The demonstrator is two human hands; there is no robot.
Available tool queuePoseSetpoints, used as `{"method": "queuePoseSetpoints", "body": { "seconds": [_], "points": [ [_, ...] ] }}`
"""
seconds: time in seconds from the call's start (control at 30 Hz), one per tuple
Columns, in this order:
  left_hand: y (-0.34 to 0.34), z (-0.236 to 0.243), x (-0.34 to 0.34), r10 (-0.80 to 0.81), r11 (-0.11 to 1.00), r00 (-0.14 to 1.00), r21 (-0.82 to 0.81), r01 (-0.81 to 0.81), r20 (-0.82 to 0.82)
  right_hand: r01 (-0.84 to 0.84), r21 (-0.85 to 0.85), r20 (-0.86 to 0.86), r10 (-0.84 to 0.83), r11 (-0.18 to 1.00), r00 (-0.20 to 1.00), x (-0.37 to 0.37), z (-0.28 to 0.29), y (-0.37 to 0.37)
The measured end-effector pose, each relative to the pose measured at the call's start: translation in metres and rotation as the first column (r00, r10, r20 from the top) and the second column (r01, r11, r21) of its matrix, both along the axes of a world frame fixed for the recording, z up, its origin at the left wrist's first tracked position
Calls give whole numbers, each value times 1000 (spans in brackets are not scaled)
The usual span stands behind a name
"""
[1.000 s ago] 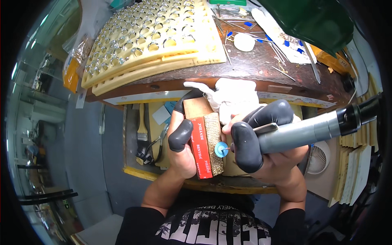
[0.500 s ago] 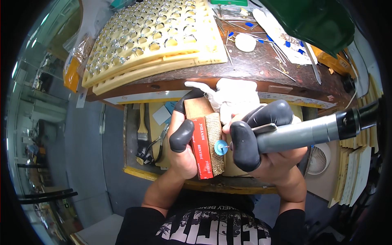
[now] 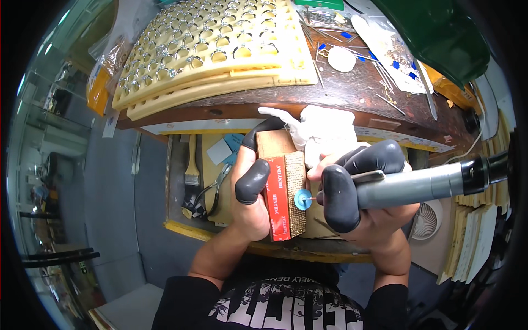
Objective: Polishing a small blue jewelry component using a hand-held rotary tool at a workshop bench.
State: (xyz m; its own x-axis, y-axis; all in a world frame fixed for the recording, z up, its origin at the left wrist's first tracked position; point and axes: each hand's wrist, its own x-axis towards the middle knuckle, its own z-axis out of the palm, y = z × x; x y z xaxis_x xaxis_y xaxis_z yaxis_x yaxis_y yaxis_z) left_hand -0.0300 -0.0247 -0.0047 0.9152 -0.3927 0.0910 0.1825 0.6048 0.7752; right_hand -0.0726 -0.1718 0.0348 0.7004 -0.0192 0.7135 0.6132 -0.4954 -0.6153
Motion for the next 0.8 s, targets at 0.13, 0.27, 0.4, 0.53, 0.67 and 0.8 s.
{"method": "queuePoseSetpoints", "body": {
  "seconds": [0.13, 0.27, 0.4, 0.53, 0.67, 0.8],
  "points": [
    [2, -1, 1, -28, 999, 999, 30, 29, -30, -25, 3, 8, 25, 1000, 1000, -1, -1, -4],
    [4, -5, 1, -27, 999, 1000, 44, 26, 2, -59, 94, -55, 65, 994, 996, -4, 0, -4],
    [-2, 0, 0, 1, 1000, 1000, 28, -1, -13, -69, 43, -47, 71, 997, 996, -2, 4, -5],
    [1, 0, 1, -20, 999, 1000, 48, 21, -10, -41, 49, -8, 41, 998, 999, 0, 1, -2],
    [6, -7, 4, -45, 996, 998, 81, 41, 47, -51, 99, 13, 50, 994, 999, 2, -2, -1],
    [2, -5, 3, -47, 998, 997, 48, 44, 56, -56, 56, 62, 53, 997, 997, 4, -3, -3]
  ]
}}
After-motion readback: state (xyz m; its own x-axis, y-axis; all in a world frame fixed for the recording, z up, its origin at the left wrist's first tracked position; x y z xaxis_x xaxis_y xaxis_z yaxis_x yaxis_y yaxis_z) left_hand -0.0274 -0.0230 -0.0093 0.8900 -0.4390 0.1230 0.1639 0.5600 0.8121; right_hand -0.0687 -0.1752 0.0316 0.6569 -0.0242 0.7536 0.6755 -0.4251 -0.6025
